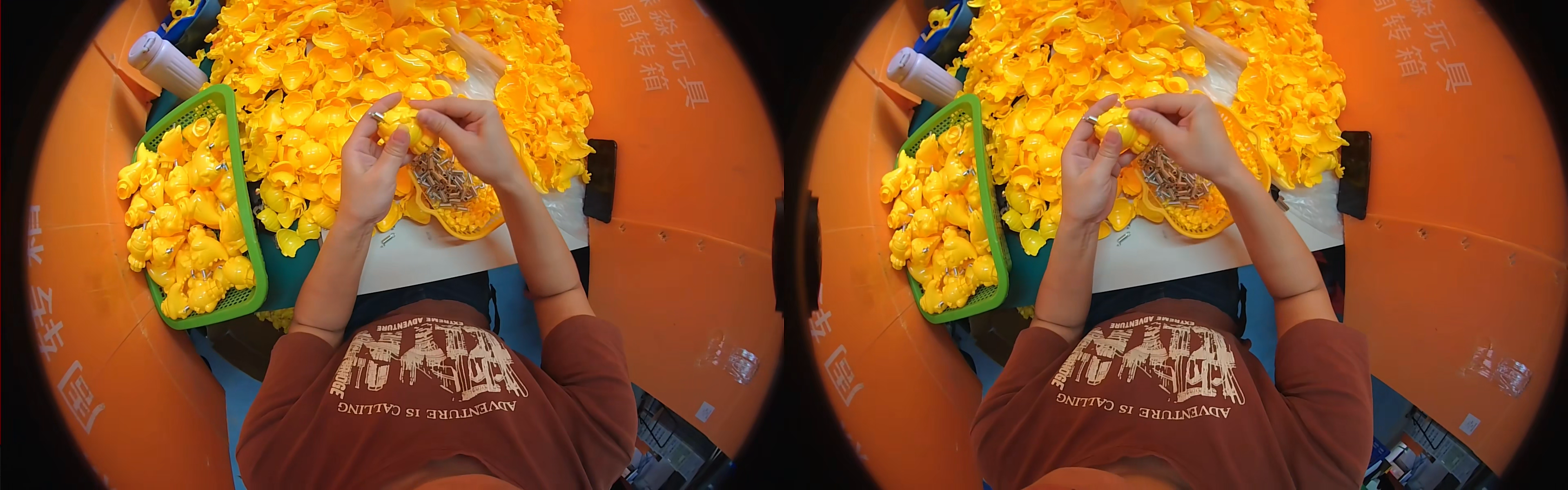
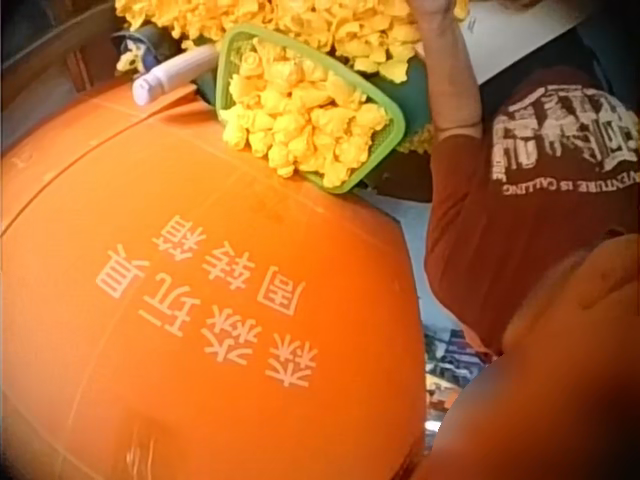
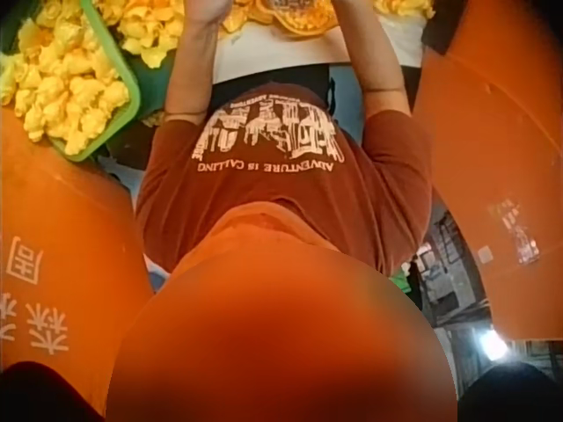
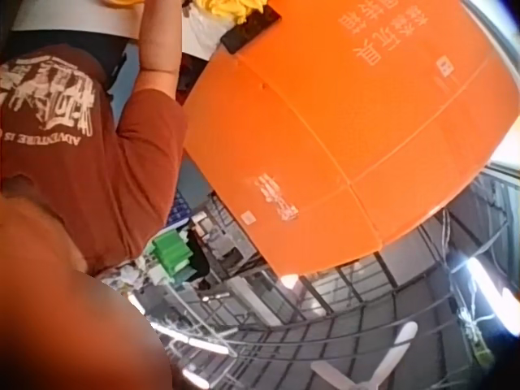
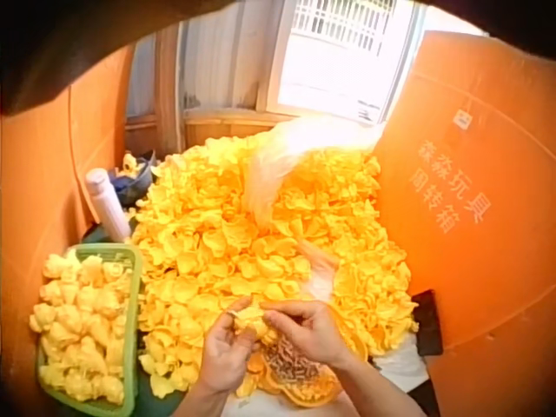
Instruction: Assemble toy ducks by inserting metal squeaker components into their bases.
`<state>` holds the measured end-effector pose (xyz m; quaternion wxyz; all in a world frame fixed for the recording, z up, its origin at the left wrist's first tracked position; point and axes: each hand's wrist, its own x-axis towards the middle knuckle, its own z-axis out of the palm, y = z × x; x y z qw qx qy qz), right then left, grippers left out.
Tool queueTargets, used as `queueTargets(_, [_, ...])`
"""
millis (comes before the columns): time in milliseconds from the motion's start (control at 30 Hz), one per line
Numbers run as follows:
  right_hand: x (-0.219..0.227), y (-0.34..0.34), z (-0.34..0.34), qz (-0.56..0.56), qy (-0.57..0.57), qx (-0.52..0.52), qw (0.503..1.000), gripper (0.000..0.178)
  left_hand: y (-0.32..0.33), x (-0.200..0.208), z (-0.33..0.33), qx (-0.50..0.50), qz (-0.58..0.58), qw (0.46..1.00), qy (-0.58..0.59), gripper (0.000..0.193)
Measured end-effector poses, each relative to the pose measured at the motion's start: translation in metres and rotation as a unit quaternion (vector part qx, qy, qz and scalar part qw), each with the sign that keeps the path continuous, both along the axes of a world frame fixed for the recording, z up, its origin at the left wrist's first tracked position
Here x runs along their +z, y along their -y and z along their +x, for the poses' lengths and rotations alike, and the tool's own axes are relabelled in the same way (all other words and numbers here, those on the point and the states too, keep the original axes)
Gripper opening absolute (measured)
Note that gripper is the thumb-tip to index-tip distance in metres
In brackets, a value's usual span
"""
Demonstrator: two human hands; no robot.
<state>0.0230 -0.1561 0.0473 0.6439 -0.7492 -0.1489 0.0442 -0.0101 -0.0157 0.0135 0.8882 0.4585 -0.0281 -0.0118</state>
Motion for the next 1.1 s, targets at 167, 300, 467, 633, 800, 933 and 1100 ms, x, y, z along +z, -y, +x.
queueTargets(167, [-0.006,0.0,0.003,0.069,-0.026,0.001,0.997,0.02,0.0,0.0,0.002,0.007,-0.008,1.0,0.005,0.046])
queueTargets(300, [-0.01,0.005,0.007,0.084,-0.048,0.013,0.995,0.02,0.001,-0.002,0.002,0.0,-0.019,1.0,-0.002,0.048])
queueTargets(467, [-0.013,0.002,0.005,0.126,-0.046,0.018,0.991,0.02,0.004,-0.003,0.003,0.013,-0.037,0.999,-0.005,0.048])
queueTargets(633, [-0.006,0.005,0.005,0.095,-0.04,0.038,0.994,0.021,0.005,-0.006,0.003,0.022,-0.055,0.998,-0.011,0.044])
queueTargets(800, [-0.004,-0.002,-0.013,0.044,-0.031,0.019,0.998,0.035,-0.004,-0.01,0.004,-0.024,-0.117,0.993,-0.026,0.041])
queueTargets(933, [0.005,0.003,-0.016,-0.188,0.245,0.004,0.951,0.057,-0.002,-0.012,0.004,-0.033,-0.137,0.99,-0.005,0.043])
queueTargets(1100, [0.021,0.016,-0.018,-0.104,0.101,0.09,0.985,0.055,-0.014,-0.012,0.012,0.001,-0.093,0.991,0.098,0.035])
